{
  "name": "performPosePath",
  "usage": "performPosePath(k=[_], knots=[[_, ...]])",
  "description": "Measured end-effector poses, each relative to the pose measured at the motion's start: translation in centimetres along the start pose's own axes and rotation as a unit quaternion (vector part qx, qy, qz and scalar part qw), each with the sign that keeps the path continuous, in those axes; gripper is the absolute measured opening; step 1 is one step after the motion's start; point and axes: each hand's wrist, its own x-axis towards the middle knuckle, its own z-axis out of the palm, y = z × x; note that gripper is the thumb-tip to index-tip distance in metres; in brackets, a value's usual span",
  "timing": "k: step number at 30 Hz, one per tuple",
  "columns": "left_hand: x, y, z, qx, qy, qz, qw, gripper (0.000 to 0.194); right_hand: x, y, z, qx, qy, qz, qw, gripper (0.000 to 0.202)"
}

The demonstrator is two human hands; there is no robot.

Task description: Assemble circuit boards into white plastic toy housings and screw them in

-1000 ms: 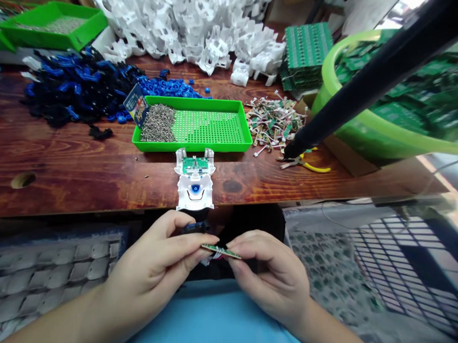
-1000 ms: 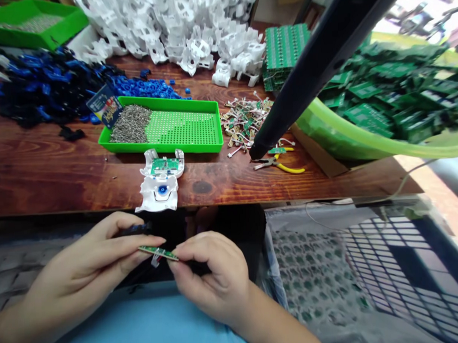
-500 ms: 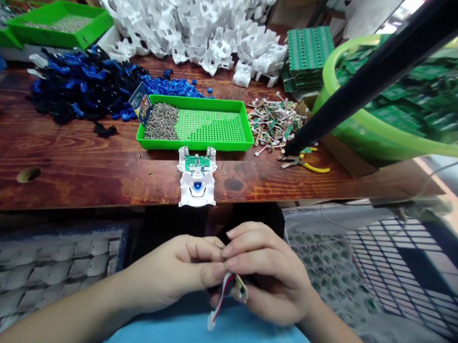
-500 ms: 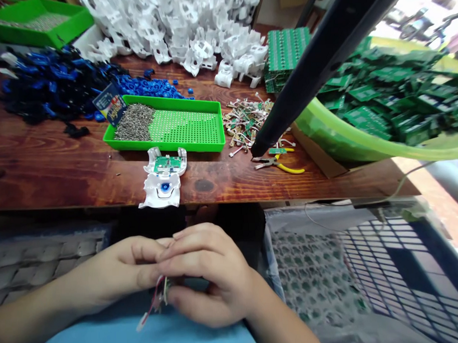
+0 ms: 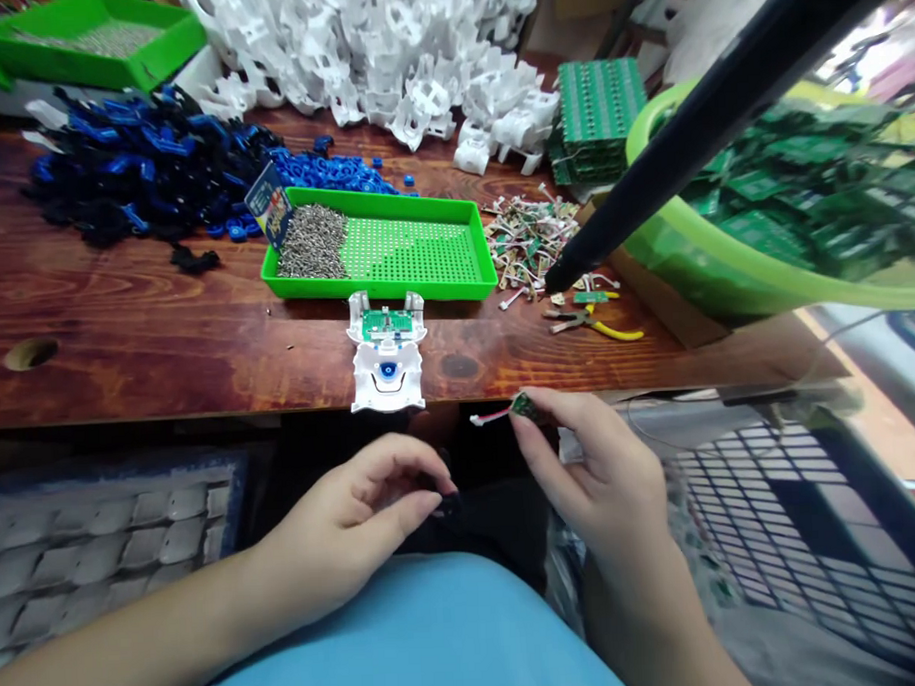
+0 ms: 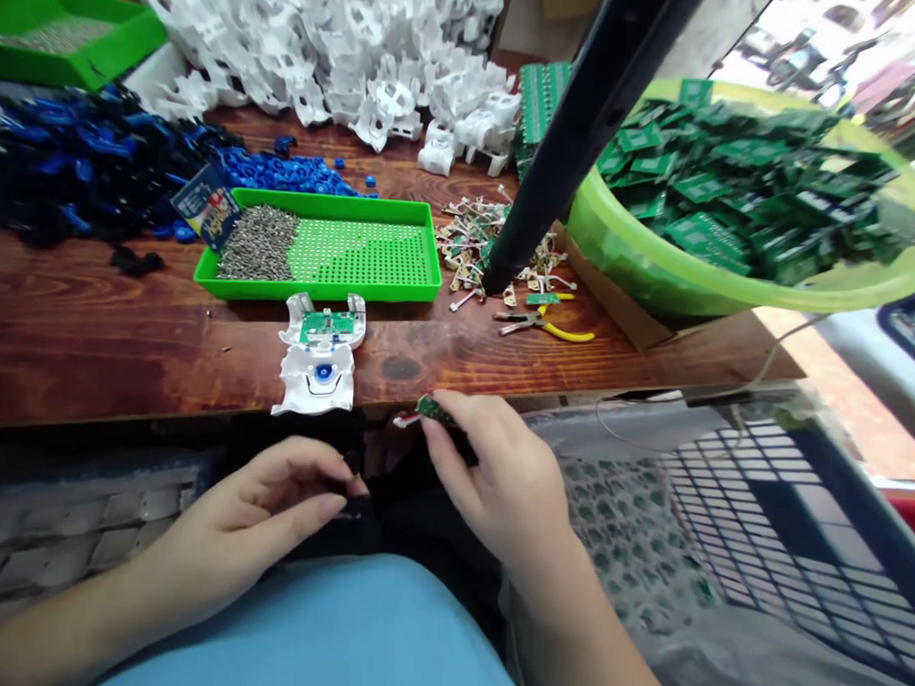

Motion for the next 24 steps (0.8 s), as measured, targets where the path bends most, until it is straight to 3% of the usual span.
performPosePath(k=[4, 8, 13, 16, 20, 24], knots=[[-0.1, -0.2, 0.6, -0.114, 0.027, -0.009, 0.993, 0.051, 0.0, -1.1, 1.1, 0.007, -0.027, -0.077, 0.997, 0.038], [0.3, 0.0, 0.6, -0.133, 0.049, -0.066, 0.988, 0.027, -0.2, -2.1, 1.5, 0.032, -0.017, -0.117, 0.992, 0.039], [0.4, 0.0, 0.6, -0.159, 0.074, -0.057, 0.983, 0.013, -0.4, -2.5, 1.5, 0.033, -0.039, -0.153, 0.987, 0.030], [0.3, 0.0, 0.7, -0.160, 0.081, -0.066, 0.982, 0.015, -0.4, -2.8, 1.5, 0.050, -0.039, -0.130, 0.989, 0.027], [0.3, 0.1, 0.6, -0.181, 0.084, -0.059, 0.978, 0.021, -0.1, -3.3, 1.3, 0.143, -0.053, -0.046, 0.987, 0.025], [0.3, 0.0, 0.6, -0.182, 0.084, -0.055, 0.978, 0.015, 0.1, -3.3, 1.0, 0.202, -0.087, 0.002, 0.976, 0.025]])
